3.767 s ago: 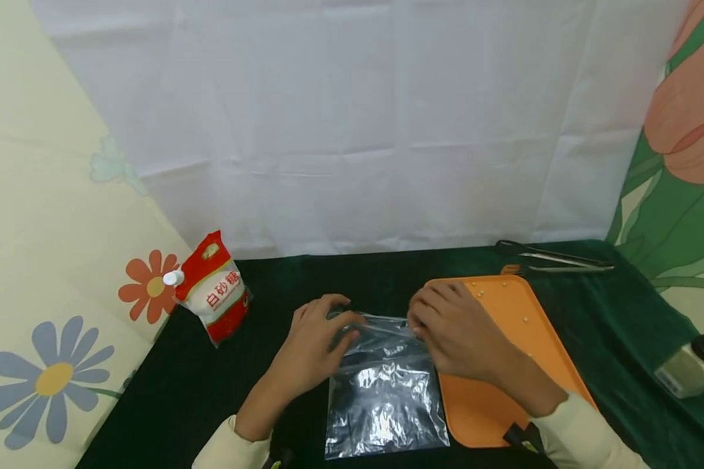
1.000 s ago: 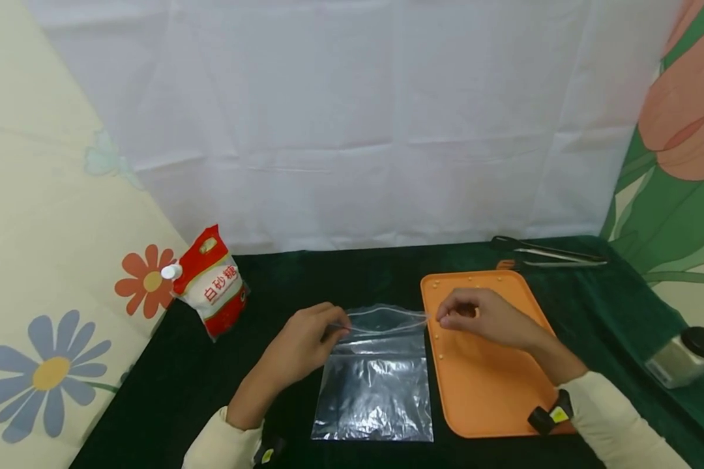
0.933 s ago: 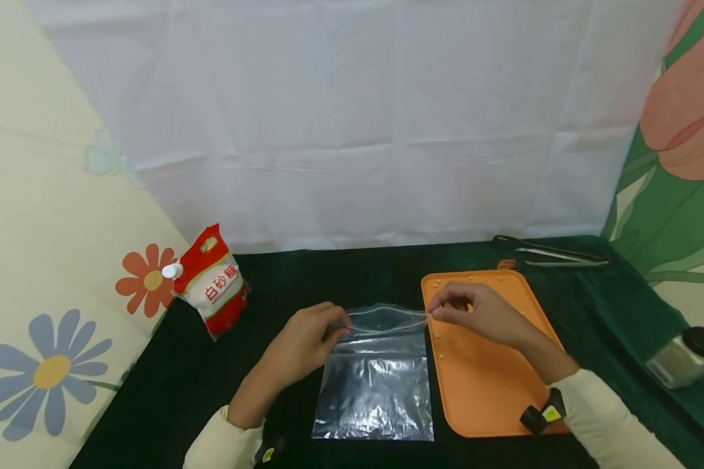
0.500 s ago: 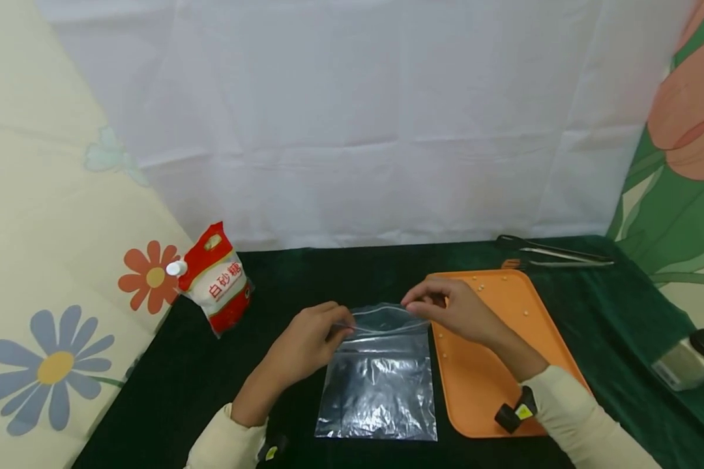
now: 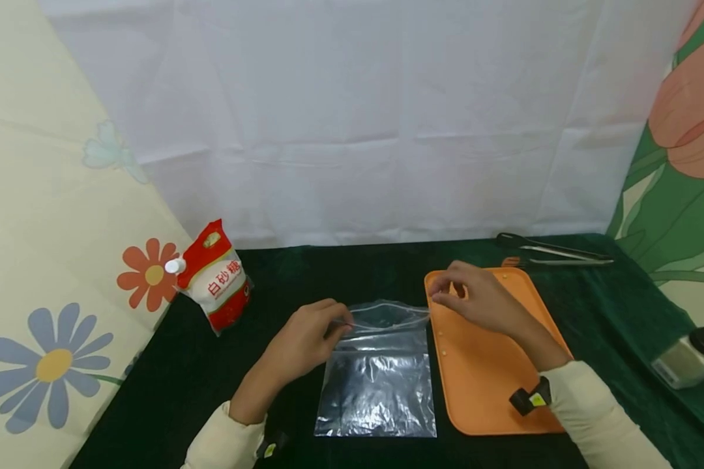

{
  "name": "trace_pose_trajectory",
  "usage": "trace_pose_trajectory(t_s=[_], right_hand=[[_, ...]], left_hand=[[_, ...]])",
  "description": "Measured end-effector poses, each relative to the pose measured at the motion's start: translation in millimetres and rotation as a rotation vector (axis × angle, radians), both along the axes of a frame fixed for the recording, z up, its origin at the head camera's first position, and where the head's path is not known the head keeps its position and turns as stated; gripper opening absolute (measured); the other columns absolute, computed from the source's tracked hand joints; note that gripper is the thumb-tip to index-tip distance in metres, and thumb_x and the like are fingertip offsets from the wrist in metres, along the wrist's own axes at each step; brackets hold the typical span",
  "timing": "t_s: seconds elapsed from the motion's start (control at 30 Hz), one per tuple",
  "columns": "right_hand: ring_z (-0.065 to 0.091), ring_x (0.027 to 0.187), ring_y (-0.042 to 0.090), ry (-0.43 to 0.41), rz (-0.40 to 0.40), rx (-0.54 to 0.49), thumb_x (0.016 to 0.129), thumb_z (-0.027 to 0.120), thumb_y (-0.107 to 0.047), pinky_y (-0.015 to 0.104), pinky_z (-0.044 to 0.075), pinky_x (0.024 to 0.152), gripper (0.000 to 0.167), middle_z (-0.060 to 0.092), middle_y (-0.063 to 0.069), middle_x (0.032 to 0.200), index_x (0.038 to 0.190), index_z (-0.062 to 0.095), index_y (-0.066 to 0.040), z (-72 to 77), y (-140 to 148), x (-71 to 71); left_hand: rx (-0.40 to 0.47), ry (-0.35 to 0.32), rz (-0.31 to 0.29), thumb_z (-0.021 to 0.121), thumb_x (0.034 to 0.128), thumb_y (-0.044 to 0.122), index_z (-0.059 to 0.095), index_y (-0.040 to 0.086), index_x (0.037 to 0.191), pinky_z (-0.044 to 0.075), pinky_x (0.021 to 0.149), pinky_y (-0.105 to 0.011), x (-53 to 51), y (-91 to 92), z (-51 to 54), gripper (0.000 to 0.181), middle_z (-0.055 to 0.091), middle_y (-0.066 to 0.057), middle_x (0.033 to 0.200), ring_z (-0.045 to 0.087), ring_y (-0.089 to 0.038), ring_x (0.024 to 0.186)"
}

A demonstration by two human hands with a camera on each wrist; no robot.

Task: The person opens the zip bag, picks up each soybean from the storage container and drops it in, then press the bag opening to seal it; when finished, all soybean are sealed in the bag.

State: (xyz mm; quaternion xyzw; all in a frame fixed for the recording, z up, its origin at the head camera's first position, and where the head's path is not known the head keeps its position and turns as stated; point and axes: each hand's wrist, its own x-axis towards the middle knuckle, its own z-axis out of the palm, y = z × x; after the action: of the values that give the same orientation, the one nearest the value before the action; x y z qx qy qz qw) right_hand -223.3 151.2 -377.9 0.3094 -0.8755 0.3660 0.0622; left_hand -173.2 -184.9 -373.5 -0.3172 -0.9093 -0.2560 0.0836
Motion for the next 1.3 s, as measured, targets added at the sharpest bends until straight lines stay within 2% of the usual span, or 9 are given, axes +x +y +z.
trace_pose_trajectory(t_s=[0.1, 0.27, 0.47, 0.67, 0.77, 0.87, 1.0, 1.07, 1.3], right_hand=[[0.052, 0.073, 0.013, -0.043, 0.005, 0.118, 0.096, 0.071, -0.025, 0.031, 0.047, 0.062, 0.007, 0.059, -0.010, 0.091, 0.101, 0.071, -0.021, -5.3, 11, -5.6], [0.054, 0.077, 0.010, -0.171, 0.090, 0.281, 0.093, 0.074, -0.021, 0.030, 0.049, 0.069, 0.006, 0.060, -0.009, 0.091, 0.098, 0.071, -0.020, -20.2, 17, -10.8], [0.052, 0.075, 0.009, -0.153, 0.136, 0.276, 0.090, 0.077, -0.021, 0.029, 0.047, 0.067, 0.007, 0.056, -0.008, 0.085, 0.094, 0.071, -0.020, -32.5, 10, -11.6], [0.052, 0.074, 0.008, -0.138, 0.119, 0.284, 0.091, 0.076, -0.022, 0.028, 0.046, 0.066, 0.007, 0.055, -0.010, 0.084, 0.091, 0.070, -0.023, -31.3, 6, -9.9], [0.052, 0.073, 0.010, -0.130, 0.092, 0.231, 0.093, 0.074, -0.025, 0.029, 0.047, 0.064, 0.005, 0.057, -0.011, 0.087, 0.095, 0.070, -0.025, -25.9, 9, -9.4], [0.051, 0.070, 0.014, -0.131, 0.067, 0.097, 0.096, 0.070, -0.031, 0.029, 0.045, 0.061, 0.006, 0.060, -0.009, 0.088, 0.100, 0.070, -0.027, -19.8, 9, -8.7], [0.052, 0.072, 0.021, -0.215, 0.089, -0.139, 0.097, 0.067, -0.033, 0.030, 0.043, 0.061, 0.011, 0.061, 0.000, 0.089, 0.105, 0.071, -0.026, -13.3, 3, -4.0], [0.052, 0.074, 0.023, -0.264, 0.117, -0.218, 0.098, 0.067, -0.031, 0.029, 0.043, 0.061, 0.013, 0.061, 0.004, 0.090, 0.107, 0.072, -0.023, -11.4, -3, -0.3], [0.050, 0.074, 0.023, -0.290, 0.154, -0.260, 0.097, 0.069, -0.027, 0.027, 0.040, 0.061, 0.014, 0.058, 0.005, 0.089, 0.109, 0.072, -0.020, -11.5, -19, 6.8]], left_hand=[[0.001, 0.002, 0.005, 0.075, 0.0901, 0.008, 0.071, 0.012, 0.100, 0.052, 0.063, -0.021, 0.3, -0.1, -0.3, 0.012, 0.066, 0.006, 0.096, 0.057, -0.002, 0.073], [-0.005, 0.004, 0.017, 0.076, 0.0895, 0.008, 0.071, 0.013, 0.100, 0.053, 0.063, -0.020, 1.3, 0.8, -0.3, 0.013, 0.065, 0.008, 0.095, 0.058, -0.001, 0.073], [-0.017, -0.017, 0.030, 0.075, 0.0906, 0.009, 0.071, 0.015, 0.101, 0.052, 0.064, -0.020, 1.3, 2.3, 1.3, 0.012, 0.064, 0.010, 0.096, 0.057, -0.001, 0.073], [-0.027, -0.012, 0.031, 0.075, 0.0901, 0.008, 0.071, 0.014, 0.101, 0.053, 0.065, -0.020, 2.4, 3.0, 2.4, 0.013, 0.065, 0.009, 0.096, 0.058, -0.001, 0.074], [-0.026, -0.017, 0.032, 0.075, 0.0897, 0.008, 0.071, 0.014, 0.101, 0.053, 0.065, -0.020, 2.8, 3.0, 2.7, 0.013, 0.065, 0.010, 0.097, 0.059, -0.001, 0.075], [-0.028, -0.030, 0.034, 0.075, 0.0897, 0.009, 0.071, 0.015, 0.101, 0.053, 0.066, -0.020, 2.8, 2.6, 3.0, 0.014, 0.065, 0.010, 0.097, 0.059, -0.001, 0.077], [-0.033, -0.049, 0.038, 0.075, 0.0903, 0.009, 0.071, 0.014, 0.102, 0.054, 0.067, -0.020, 2.7, 2.4, 3.2, 0.013, 0.065, 0.009, 0.098, 0.060, -0.001, 0.077], [-0.031, -0.047, 0.035, 0.075, 0.0903, 0.009, 0.071, 0.014, 0.102, 0.054, 0.067, -0.021, 2.9, 2.5, 2.8, 0.013, 0.066, 0.009, 0.098, 0.060, -0.002, 0.078], [-0.038, -0.035, 0.032, 0.075, 0.0898, 0.008, 0.071, 0.014, 0.101, 0.055, 0.068, -0.021, 2.5, 3.1, 1.6, 0.013, 0.066, 0.007, 0.098, 0.062, -0.003, 0.080]])
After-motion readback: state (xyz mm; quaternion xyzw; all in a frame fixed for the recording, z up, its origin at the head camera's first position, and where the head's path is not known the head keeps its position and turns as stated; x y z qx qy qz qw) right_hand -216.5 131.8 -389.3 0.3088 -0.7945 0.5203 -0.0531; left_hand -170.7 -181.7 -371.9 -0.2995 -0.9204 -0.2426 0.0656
